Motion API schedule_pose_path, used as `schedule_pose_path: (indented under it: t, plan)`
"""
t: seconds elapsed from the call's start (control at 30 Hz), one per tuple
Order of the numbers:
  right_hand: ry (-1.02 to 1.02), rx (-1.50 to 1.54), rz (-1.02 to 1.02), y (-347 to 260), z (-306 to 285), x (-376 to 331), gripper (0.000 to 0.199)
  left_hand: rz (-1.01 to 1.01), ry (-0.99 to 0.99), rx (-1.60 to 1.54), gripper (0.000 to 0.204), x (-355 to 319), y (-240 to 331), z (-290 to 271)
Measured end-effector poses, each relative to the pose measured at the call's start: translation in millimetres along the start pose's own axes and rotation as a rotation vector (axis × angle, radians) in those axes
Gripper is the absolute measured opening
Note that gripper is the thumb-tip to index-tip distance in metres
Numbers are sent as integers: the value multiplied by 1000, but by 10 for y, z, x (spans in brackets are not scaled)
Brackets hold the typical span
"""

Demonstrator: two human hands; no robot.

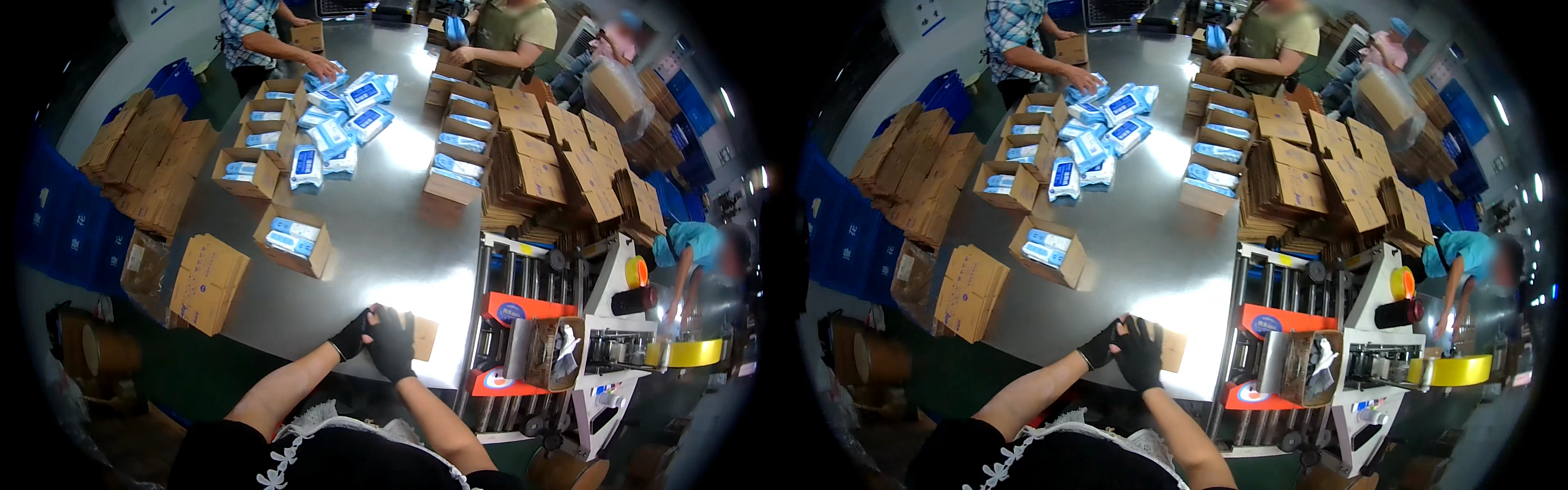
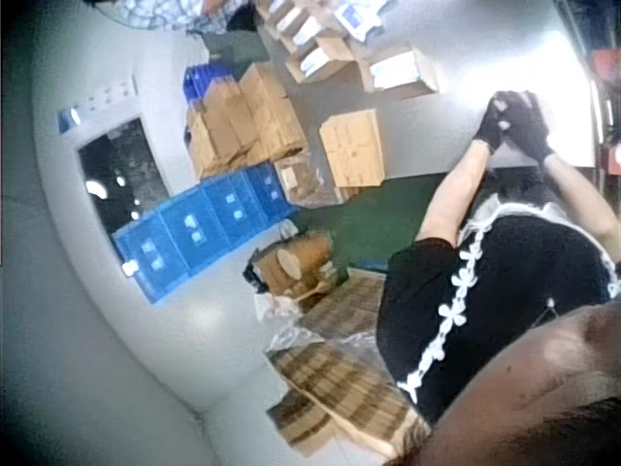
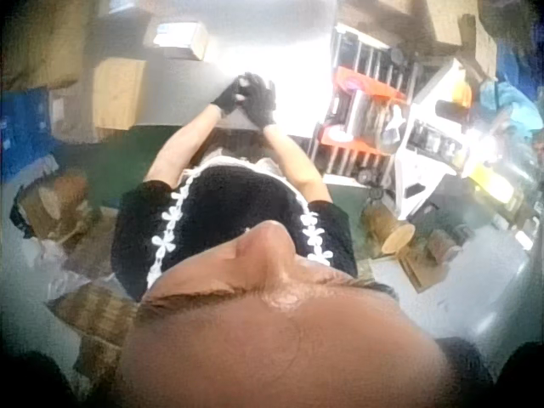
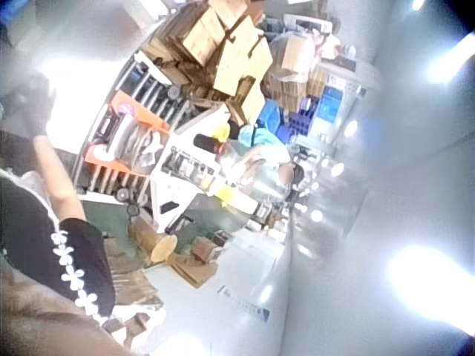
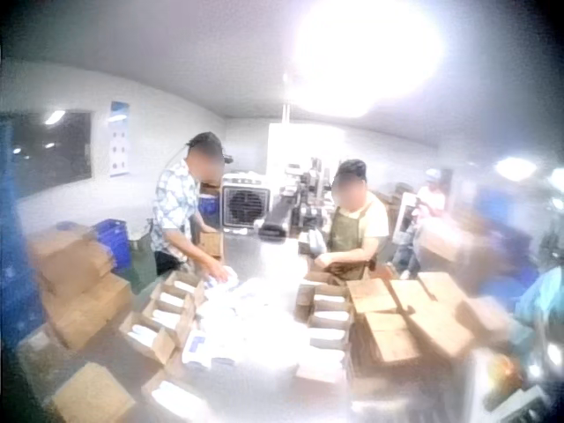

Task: The person places blue packs of wet wipes into cardboard boxes by hand and kemudian walks to a pallet to retrieve a stack of flat cardboard box templates.

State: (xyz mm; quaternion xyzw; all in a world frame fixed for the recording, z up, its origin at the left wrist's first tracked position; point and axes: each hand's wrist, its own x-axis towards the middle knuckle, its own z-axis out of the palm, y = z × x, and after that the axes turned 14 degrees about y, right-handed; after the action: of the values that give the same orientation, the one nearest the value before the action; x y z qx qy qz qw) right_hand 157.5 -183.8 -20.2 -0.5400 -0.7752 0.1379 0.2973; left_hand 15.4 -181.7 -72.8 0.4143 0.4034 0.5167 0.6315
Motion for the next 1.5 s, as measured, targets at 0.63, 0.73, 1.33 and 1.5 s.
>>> schedule_pose_path:
  t: [0.63,0.73,1.33,1.5]
  plan:
    - [14,-204,76,1409,-1247,-706,56,558,146,1740,22,433,771,-633]
    - [144,-335,55,1439,-1287,-755,60,522,159,1638,22,259,507,167]
    - [-214,74,12,311,4,197,48,411,-538,1002,39,614,1016,-408]
    - [-199,-73,220,203,55,723,34,459,149,953,65,520,521,-652]
